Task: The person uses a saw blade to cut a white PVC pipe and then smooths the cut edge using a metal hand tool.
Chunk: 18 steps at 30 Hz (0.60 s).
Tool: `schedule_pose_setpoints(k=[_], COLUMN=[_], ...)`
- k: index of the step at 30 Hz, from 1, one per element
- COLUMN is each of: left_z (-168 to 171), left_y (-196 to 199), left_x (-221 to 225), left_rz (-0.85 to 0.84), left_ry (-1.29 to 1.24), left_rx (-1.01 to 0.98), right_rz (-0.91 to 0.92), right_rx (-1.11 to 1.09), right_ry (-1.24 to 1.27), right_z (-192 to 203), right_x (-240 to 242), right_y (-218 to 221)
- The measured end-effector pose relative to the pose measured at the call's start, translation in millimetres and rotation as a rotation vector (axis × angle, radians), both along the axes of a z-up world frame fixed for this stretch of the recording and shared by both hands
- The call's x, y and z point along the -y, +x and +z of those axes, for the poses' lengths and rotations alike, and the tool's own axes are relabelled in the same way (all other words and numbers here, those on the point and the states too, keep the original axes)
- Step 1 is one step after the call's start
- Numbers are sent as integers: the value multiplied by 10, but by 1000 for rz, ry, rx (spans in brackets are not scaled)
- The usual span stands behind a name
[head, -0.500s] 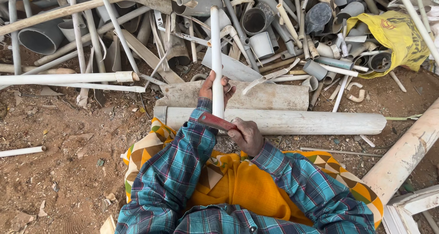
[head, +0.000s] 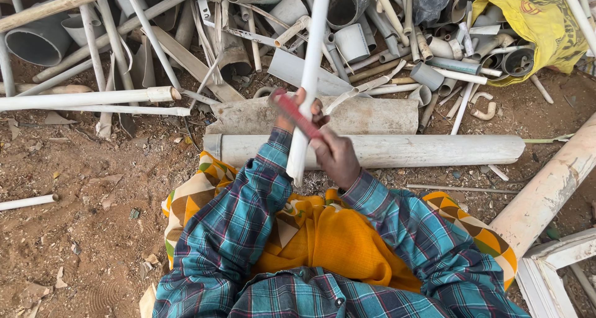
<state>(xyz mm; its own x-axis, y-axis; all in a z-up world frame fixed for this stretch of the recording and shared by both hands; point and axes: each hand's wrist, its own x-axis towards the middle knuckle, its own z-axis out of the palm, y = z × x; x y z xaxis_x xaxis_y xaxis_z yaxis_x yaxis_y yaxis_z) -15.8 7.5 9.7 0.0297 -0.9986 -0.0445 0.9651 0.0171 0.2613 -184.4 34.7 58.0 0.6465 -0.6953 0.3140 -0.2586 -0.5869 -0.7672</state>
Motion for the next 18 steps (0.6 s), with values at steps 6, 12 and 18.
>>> schedule_pose_setpoints(k=[6, 12, 18], left_z=[-135, -5, -209], left_y=[25, 84, -15], left_x=[231, 29, 214], left_rz=[12, -30, -49], left_ry=[253, 115, -154], left_rx=[180, 369, 211], right_rz=[66, 257, 287], right_rx=[-129, -116, 253], right_ry=[-153, -380, -347], right_z=[-135, 55, -49], right_x=[-4, -317, -246], right_y=[-59, -2, -53])
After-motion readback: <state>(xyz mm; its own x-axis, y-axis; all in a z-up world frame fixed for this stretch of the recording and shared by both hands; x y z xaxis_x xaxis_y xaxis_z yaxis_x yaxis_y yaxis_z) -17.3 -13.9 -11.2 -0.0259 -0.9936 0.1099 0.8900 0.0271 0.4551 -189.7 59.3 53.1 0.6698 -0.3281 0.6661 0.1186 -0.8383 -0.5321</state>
